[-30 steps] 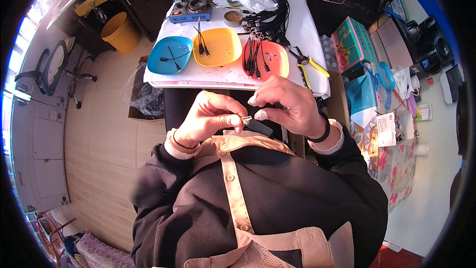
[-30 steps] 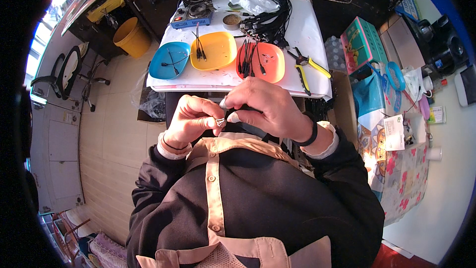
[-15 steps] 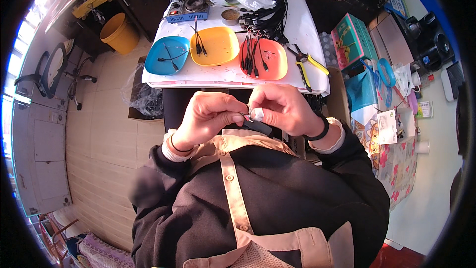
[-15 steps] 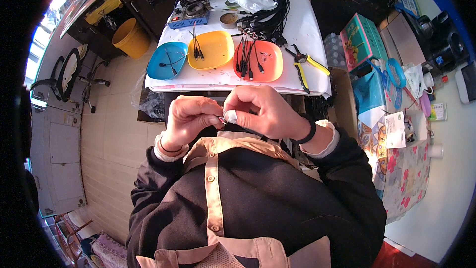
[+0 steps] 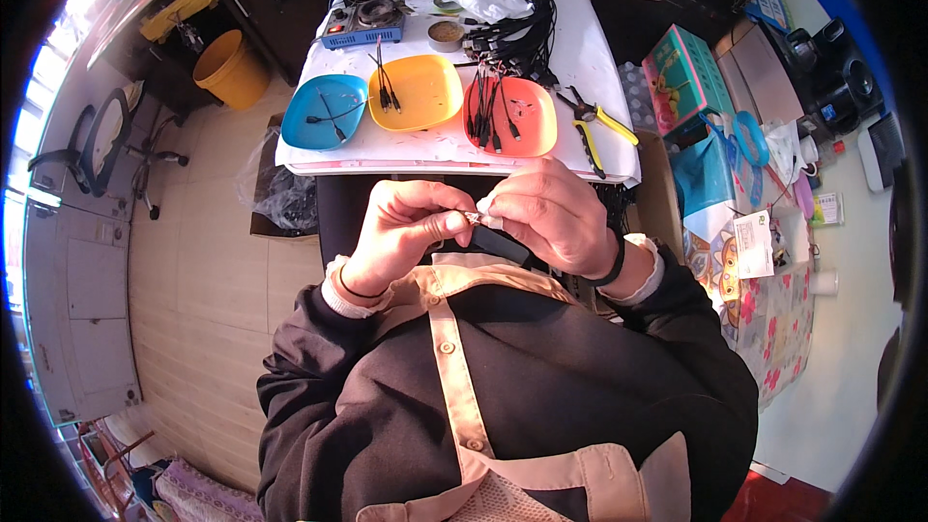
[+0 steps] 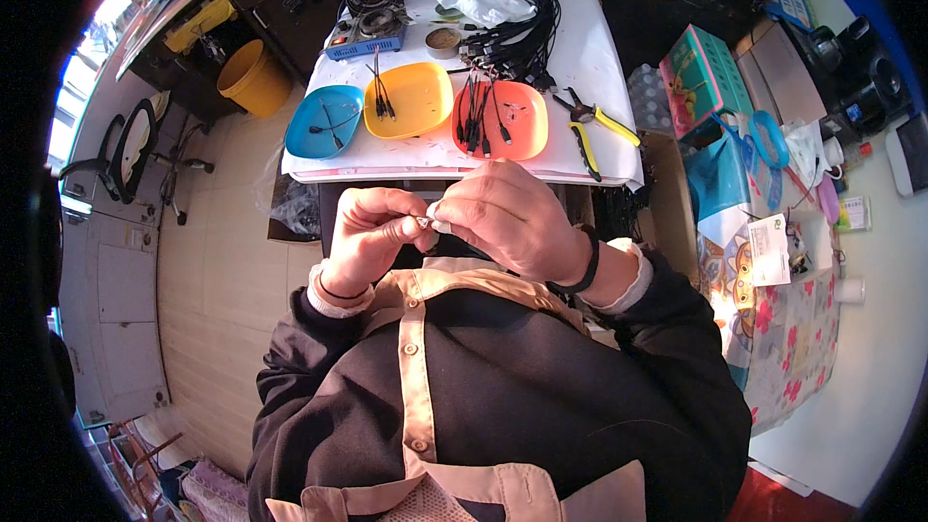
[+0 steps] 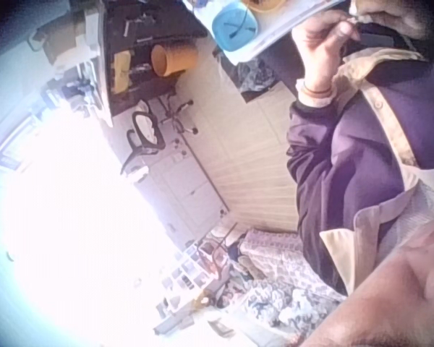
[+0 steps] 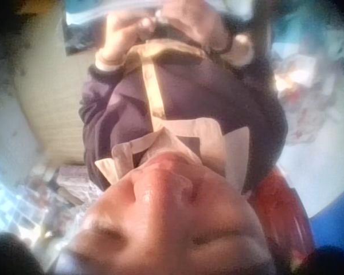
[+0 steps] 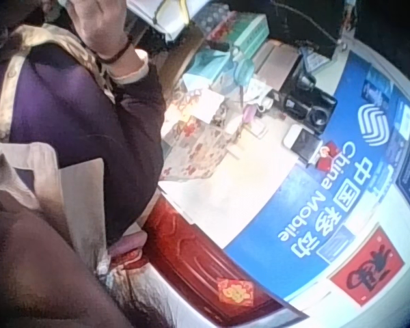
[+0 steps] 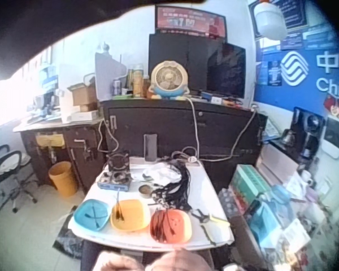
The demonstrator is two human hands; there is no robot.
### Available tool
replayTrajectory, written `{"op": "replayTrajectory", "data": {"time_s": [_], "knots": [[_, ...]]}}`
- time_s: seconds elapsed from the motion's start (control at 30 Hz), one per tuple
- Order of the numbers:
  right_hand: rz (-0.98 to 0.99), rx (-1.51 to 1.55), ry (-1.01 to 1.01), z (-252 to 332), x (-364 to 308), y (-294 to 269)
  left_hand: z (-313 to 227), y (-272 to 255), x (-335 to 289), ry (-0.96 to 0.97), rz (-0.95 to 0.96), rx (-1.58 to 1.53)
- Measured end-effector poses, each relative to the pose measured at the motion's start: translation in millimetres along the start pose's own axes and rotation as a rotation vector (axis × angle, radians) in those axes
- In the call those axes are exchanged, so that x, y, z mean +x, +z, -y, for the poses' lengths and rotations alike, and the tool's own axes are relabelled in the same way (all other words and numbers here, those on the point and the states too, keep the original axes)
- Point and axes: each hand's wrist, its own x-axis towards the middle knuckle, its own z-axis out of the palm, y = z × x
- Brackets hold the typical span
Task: The person repeatedly picks a black wire, strips the end, and attaches a small white connector. Finished wires are placed into a red tray on the table. The person works continuously at a cluttered workbench with multiple trays and tools.
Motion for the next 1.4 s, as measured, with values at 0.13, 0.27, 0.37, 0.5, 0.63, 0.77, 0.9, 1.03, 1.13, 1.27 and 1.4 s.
{"op": "replayTrajectory", "data": {"time_s": [0.13, 0.27, 0.37, 0.5, 0.63, 0.77, 0.9, 1.03, 1.13, 1.27, 1.4], "knots": [[0.014, -0.021, -0.061, 0, 4, -3, -3, 3, 0, -0.023, 0.028, -0.029], [0.235, 0.351, 0.355, -1, 2, -11, -11, 2, 3, 0.169, 0.093, 0.513], [0.301, 1.17, 1.152, -7, 2, -8, -15, 0, 6, 0.536, 0.16, 1.038], [0.359, 1.128, 1.094, -8, 0, -8, -14, -2, 3, 0.346, 0.109, 0.8], [0.245, 0.374, 0.48, -3, 3, -12, -6, -4, -2, 0.063, -0.002, 0.293], [0.124, 0.091, 0.015, -3, 11, -7, -3, -4, -2, 0.004, 0.039, 0.062], [0.213, 0.181, 0.162, -1, 10, -8, -4, -2, -3, -0.013, 0.022, 0.199], [0.256, 1.09, 0.995, -1, 1, -6, -2, -7, -4, -0.057, 0.032, 0.238], [0.191, 1.063, 0.811, -7, -2, -1, 4, -12, 0, -0.139, 0.122, -0.221], [0.135, 0.76, 0.429, -16, 0, 2, 9, -13, 4, -0.247, 0.184, -0.484], [0.096, 0.572, 0.273, -14, 5, 5, 9, -8, 9, -0.27, 0.251, -0.544]]}}
